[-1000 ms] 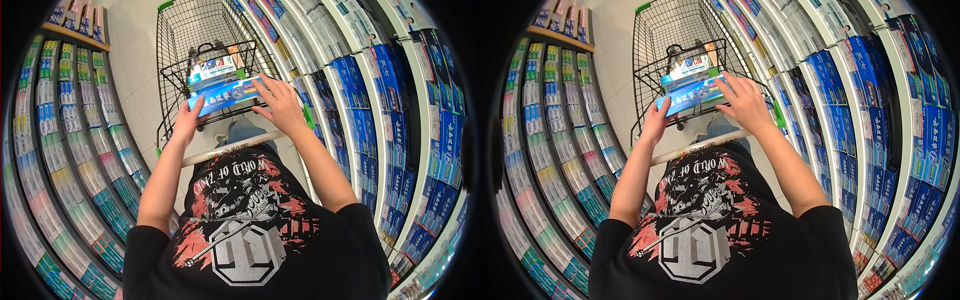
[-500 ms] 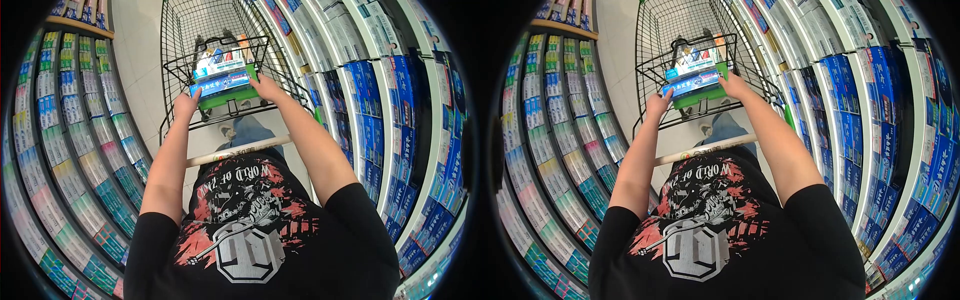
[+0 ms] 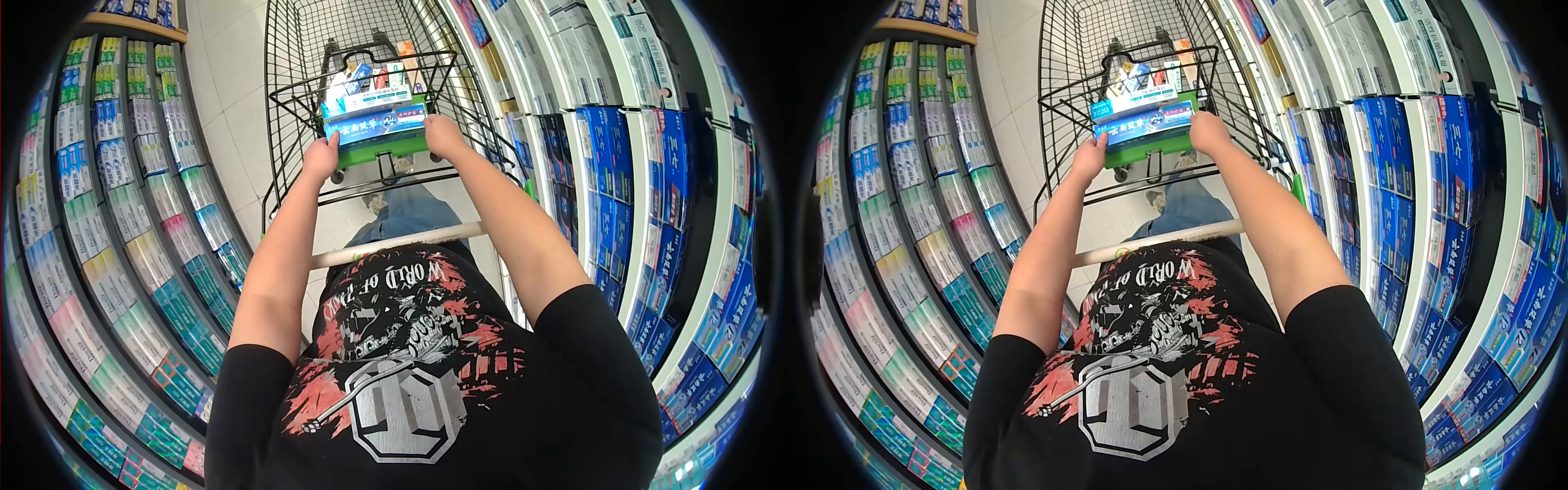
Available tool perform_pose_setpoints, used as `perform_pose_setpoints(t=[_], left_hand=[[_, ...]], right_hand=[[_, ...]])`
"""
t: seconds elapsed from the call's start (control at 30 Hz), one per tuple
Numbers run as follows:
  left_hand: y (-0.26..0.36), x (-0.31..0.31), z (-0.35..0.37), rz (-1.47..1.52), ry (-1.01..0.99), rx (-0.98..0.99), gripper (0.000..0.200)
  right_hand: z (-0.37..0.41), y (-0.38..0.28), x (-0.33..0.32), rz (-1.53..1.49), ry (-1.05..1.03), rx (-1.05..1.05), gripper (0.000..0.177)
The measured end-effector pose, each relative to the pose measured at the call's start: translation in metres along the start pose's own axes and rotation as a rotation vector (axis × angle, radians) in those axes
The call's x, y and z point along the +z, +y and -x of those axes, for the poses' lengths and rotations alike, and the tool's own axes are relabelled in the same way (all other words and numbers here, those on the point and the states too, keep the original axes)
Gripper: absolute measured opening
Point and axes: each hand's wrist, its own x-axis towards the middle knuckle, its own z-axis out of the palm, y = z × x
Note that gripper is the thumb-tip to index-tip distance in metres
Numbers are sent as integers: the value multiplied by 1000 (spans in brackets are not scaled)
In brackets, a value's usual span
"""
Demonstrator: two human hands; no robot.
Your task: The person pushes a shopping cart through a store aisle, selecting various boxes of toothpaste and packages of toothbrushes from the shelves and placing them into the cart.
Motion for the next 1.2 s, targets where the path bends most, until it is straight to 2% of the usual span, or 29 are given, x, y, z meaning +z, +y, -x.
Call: perform_pose_setpoints(t=[0.13,0.2,0.23,0.27,0.33,0.37,0.43,0.47,0.5,0.53,0.6,0.63,0.7,0.73,0.83,0.9,0.97,1.03,1.1,1.2], left_hand=[[5,-10,-4,27,-82,-20,65],[19,-24,17,-9,2,5,65],[24,-31,37,-47,82,20,65],[19,-35,50,-21,180,143,60],[9,-50,88,-55,323,367,47],[10,-63,115,-113,370,468,38],[7,-79,166,-129,240,359,24],[5,-83,186,-212,191,358,29],[4,-85,201,-295,141,358,37],[6,-86,212,-292,142,373,37],[12,-86,224,-499,-53,161,56],[11,-84,223,-501,-55,187,56],[8,-83,210,-516,-95,181,71],[8,-86,204,-521,-163,150,72],[5,-83,193,-479,-203,148,75],[1,-76,185,-477,-191,162,74],[11,-73,187,-446,-217,181,73],[16,-71,189,-389,-117,113,72],[16,-65,188,-412,-48,152,72],[19,-62,192,-452,46,179,71]], right_hand=[[1,-7,-18,34,-20,-56,34],[18,-16,-33,-41,33,7,34],[32,-21,-46,-59,70,-109,34],[48,-24,-61,-76,107,-226,35],[90,-21,-85,-67,377,-619,28],[112,-14,-97,-12,358,-690,24],[154,7,-111,124,320,-816,20],[172,18,-110,206,300,-867,21],[187,24,-106,216,310,-864,21],[201,30,-101,286,272,-752,22],[208,38,-91,310,252,-523,26],[206,31,-93,316,271,-505,26],[200,17,-98,330,32,-165,28],[195,17,-96,288,10,-156,30],[181,24,-95,236,-31,-119,34],[172,26,-98,320,-86,-115,38],[175,22,-110,306,-39,-91,38],[170,24,-113,293,1,-85,38],[169,23,-117,301,41,-151,38],[166,24,-118,312,57,-125,39]])
